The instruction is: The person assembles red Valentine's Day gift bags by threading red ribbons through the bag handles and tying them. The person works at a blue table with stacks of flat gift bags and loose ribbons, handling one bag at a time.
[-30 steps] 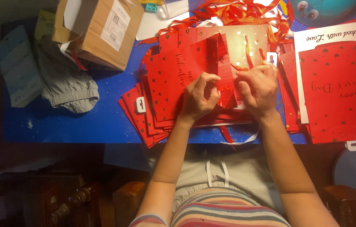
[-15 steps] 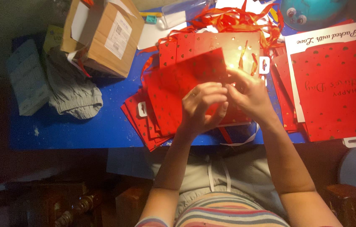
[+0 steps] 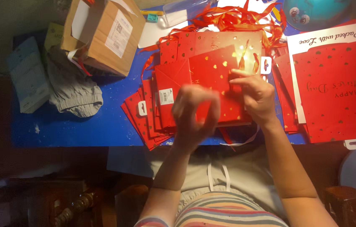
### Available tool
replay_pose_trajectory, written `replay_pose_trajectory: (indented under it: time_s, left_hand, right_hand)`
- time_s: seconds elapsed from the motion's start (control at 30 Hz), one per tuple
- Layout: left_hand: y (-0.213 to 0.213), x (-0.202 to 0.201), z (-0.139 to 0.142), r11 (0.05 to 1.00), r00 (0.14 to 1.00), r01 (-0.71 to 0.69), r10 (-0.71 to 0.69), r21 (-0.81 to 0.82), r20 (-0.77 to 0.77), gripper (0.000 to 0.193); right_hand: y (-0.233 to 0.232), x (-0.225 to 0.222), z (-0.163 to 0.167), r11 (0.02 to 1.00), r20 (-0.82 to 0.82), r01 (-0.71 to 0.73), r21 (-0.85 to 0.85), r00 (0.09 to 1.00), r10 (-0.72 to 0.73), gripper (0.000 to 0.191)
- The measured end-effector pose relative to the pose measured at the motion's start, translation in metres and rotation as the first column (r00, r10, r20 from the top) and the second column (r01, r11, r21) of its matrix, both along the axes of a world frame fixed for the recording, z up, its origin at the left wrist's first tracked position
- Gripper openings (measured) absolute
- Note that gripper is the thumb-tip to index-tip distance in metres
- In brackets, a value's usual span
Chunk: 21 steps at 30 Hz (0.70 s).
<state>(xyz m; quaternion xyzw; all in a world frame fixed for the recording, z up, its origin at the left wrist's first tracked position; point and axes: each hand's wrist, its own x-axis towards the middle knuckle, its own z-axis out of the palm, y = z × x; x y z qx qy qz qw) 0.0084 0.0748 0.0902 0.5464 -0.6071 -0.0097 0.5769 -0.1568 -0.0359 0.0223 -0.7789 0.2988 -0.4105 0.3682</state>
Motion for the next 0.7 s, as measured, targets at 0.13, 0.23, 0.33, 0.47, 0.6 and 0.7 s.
replay_pose_trajectory:
  time_s: [0.13,0.23,0.33,0.47,0.6,0.7]
  left_hand:
    - [-0.054,0.014,-0.038,0.931,0.99,0.114,-0.133,0.346,0.034,0.012]
    - [-0.083,0.017,-0.057,0.886,0.988,0.067,-0.124,0.459,0.095,0.018]
    - [-0.092,0.011,-0.07,0.847,0.978,-0.058,-0.056,0.528,0.199,0.032]
    - [-0.084,-0.001,-0.082,0.906,0.953,-0.131,0.002,0.403,0.304,0.037]
    - [-0.083,0.006,-0.087,0.874,0.968,-0.064,-0.063,0.483,0.243,0.021]
    - [-0.082,0.011,-0.087,0.882,0.975,-0.03,-0.077,0.471,0.207,0.019]
  right_hand:
    - [-0.024,0.004,-0.008,0.989,0.118,0.045,0.138,0.991,-0.062,0.025]
    - [-0.056,0.008,-0.014,0.978,0.163,0.007,0.207,0.986,-0.041,0.024]
    - [-0.068,0.01,-0.024,0.987,0.048,0.103,0.122,0.993,-0.109,0.021]
    - [-0.058,0.006,-0.034,0.986,-0.088,0.117,-0.115,0.988,-0.128,0.019]
    - [-0.053,0.007,-0.026,0.988,-0.13,0.032,-0.151,0.99,-0.052,0.019]
    - [-0.047,0.009,-0.012,0.947,-0.053,0.08,-0.312,0.993,-0.102,0.019]
